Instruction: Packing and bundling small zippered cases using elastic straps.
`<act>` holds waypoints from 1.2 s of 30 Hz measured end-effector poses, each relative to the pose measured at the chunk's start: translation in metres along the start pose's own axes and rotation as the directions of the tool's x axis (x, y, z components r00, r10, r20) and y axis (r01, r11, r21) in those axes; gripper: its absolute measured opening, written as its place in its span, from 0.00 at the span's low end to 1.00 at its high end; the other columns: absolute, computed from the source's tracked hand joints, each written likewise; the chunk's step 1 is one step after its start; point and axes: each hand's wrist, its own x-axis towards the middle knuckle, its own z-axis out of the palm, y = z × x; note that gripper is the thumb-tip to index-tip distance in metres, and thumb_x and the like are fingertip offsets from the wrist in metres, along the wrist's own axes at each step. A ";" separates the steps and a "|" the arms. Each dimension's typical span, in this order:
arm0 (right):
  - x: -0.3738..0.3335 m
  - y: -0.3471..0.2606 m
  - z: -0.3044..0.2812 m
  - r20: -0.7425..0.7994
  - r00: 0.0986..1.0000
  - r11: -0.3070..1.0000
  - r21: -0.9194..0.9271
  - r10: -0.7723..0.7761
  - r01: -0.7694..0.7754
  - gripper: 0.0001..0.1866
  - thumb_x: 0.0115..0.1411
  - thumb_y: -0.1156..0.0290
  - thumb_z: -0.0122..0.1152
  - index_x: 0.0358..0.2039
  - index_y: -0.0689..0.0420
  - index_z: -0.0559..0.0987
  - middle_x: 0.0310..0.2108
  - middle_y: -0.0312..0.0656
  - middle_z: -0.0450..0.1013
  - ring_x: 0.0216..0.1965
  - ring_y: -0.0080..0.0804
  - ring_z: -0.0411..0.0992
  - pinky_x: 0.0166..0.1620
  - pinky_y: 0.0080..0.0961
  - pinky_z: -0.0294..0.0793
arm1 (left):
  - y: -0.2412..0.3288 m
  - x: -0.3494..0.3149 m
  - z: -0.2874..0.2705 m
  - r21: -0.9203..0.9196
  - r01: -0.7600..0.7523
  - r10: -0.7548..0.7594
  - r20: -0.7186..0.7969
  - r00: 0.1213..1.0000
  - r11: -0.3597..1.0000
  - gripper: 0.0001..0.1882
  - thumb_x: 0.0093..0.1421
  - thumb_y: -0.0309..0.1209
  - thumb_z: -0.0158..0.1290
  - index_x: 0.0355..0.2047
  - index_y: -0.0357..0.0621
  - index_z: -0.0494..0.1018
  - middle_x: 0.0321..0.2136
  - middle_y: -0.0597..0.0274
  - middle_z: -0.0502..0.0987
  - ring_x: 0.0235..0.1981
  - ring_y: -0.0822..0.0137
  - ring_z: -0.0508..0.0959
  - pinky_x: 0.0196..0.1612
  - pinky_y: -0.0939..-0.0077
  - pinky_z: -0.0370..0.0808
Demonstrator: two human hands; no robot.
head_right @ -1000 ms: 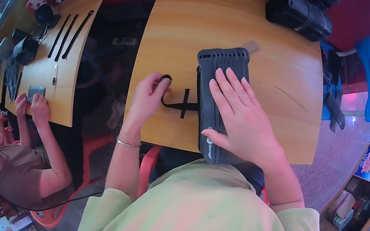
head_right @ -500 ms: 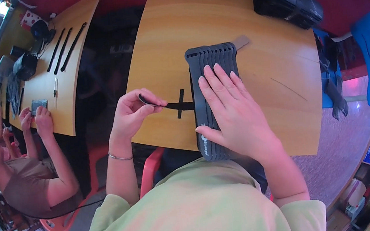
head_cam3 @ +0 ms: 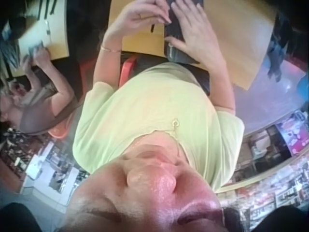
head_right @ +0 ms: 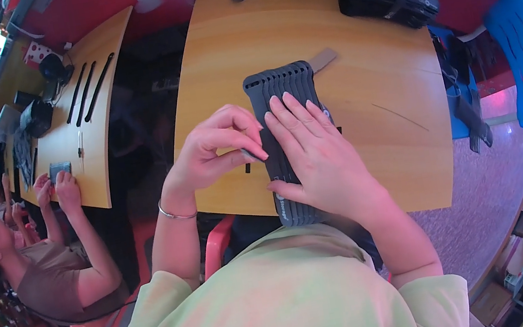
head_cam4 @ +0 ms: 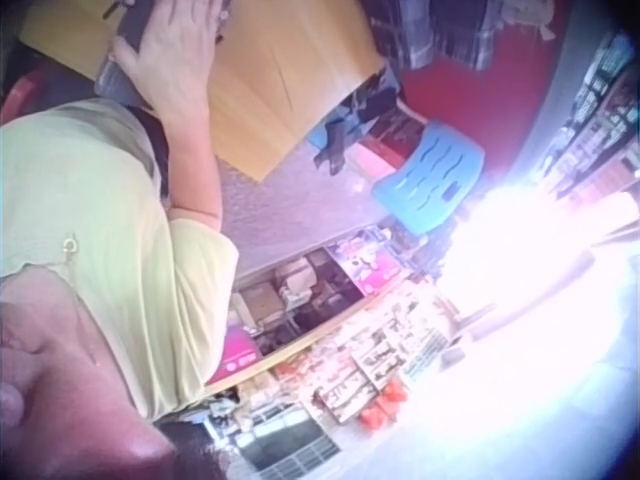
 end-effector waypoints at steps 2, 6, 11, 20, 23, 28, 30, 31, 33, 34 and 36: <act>0.000 0.001 0.001 -0.018 1.000 1.000 0.028 -0.003 0.004 0.45 0.47 0.56 0.69 0.61 0.65 0.61 0.64 0.53 0.54 0.68 0.46 0.49 0.68 0.42 0.47 | 0.002 0.009 0.001 0.053 0.019 -0.022 0.068 0.997 0.998 0.06 0.48 0.21 0.62 0.29 0.40 0.80 0.32 0.64 0.71 0.41 0.65 0.72 0.43 0.74 0.71; -0.001 0.004 0.002 -0.043 0.999 0.996 0.094 0.005 -0.001 0.49 0.42 0.58 0.73 0.61 0.67 0.60 0.64 0.55 0.55 0.67 0.49 0.50 0.67 0.43 0.48 | -0.001 0.021 0.007 0.081 -0.005 -0.003 0.096 0.995 0.997 0.08 0.45 0.22 0.63 0.28 0.42 0.80 0.31 0.65 0.70 0.42 0.64 0.72 0.45 0.72 0.71; -0.004 0.011 0.006 -0.069 0.997 0.978 0.209 0.035 -0.020 0.56 0.37 0.58 0.76 0.62 0.66 0.56 0.63 0.56 0.56 0.66 0.52 0.52 0.67 0.44 0.50 | 0.002 0.030 0.012 0.151 -0.067 0.052 0.107 0.993 0.986 0.11 0.40 0.24 0.66 0.27 0.46 0.81 0.31 0.67 0.66 0.42 0.64 0.69 0.49 0.69 0.67; -0.005 0.007 0.005 -0.095 0.982 0.898 0.427 0.162 -0.106 0.65 0.30 0.64 0.80 0.66 0.61 0.49 0.60 0.56 0.57 0.62 0.53 0.57 0.64 0.44 0.56 | -0.001 0.033 0.021 0.260 -0.053 0.026 0.104 0.994 0.964 0.08 0.43 0.25 0.64 0.26 0.47 0.79 0.29 0.65 0.68 0.36 0.62 0.69 0.41 0.71 0.68; -0.006 0.007 0.006 -0.097 0.974 0.812 0.573 0.202 -0.111 0.68 0.28 0.68 0.81 0.67 0.56 0.47 0.57 0.51 0.58 0.57 0.52 0.61 0.60 0.42 0.63 | -0.004 0.037 0.022 0.261 -0.105 0.074 0.124 0.989 0.960 0.08 0.43 0.24 0.63 0.27 0.44 0.79 0.29 0.63 0.72 0.34 0.61 0.73 0.39 0.69 0.70; -0.007 0.012 0.011 -0.238 0.963 0.847 0.531 0.124 0.022 0.70 0.25 0.71 0.81 0.69 0.49 0.46 0.59 0.50 0.54 0.57 0.51 0.59 0.57 0.41 0.66 | 0.001 0.043 0.024 0.287 -0.063 0.025 0.136 0.990 0.956 0.07 0.45 0.24 0.62 0.27 0.41 0.79 0.32 0.60 0.76 0.36 0.58 0.76 0.39 0.68 0.72; -0.007 0.012 0.012 -0.248 0.962 0.852 0.523 0.114 0.034 0.70 0.25 0.71 0.81 0.69 0.49 0.47 0.60 0.50 0.52 0.58 0.51 0.58 0.57 0.41 0.67 | 0.003 0.043 0.025 0.302 -0.056 0.019 0.124 0.992 0.952 0.07 0.45 0.24 0.61 0.27 0.41 0.79 0.33 0.60 0.77 0.36 0.58 0.76 0.39 0.67 0.73; -0.007 0.012 0.013 -0.258 0.961 0.857 0.513 0.103 0.046 0.70 0.25 0.71 0.81 0.69 0.48 0.47 0.61 0.50 0.51 0.59 0.51 0.57 0.57 0.40 0.67 | 0.004 0.043 0.025 0.312 -0.042 0.002 0.127 0.992 0.949 0.07 0.45 0.24 0.61 0.27 0.41 0.79 0.32 0.60 0.77 0.37 0.58 0.76 0.39 0.67 0.73; -0.006 0.013 0.012 -0.247 0.963 0.857 0.515 0.106 0.038 0.70 0.26 0.71 0.81 0.69 0.49 0.47 0.61 0.50 0.51 0.59 0.52 0.58 0.57 0.40 0.67 | 0.006 0.045 0.026 0.321 -0.027 -0.017 0.132 0.991 0.947 0.07 0.45 0.24 0.61 0.27 0.41 0.79 0.32 0.59 0.77 0.37 0.57 0.76 0.39 0.67 0.73; -0.007 0.013 0.011 -0.237 0.966 0.857 0.514 0.107 0.031 0.69 0.26 0.71 0.81 0.68 0.49 0.47 0.62 0.50 0.51 0.58 0.52 0.58 0.57 0.39 0.68 | 0.007 0.047 0.028 0.350 -0.048 0.003 0.129 0.992 0.935 0.07 0.45 0.24 0.61 0.27 0.40 0.79 0.32 0.59 0.77 0.37 0.57 0.76 0.39 0.67 0.73; -0.007 0.013 0.011 -0.220 0.966 0.837 0.547 0.133 0.009 0.67 0.27 0.71 0.81 0.68 0.50 0.49 0.61 0.50 0.52 0.58 0.51 0.59 0.56 0.39 0.69 | 0.006 0.049 0.029 0.382 -0.068 0.021 0.126 0.992 0.922 0.07 0.44 0.24 0.61 0.27 0.40 0.78 0.31 0.58 0.77 0.36 0.56 0.76 0.39 0.67 0.73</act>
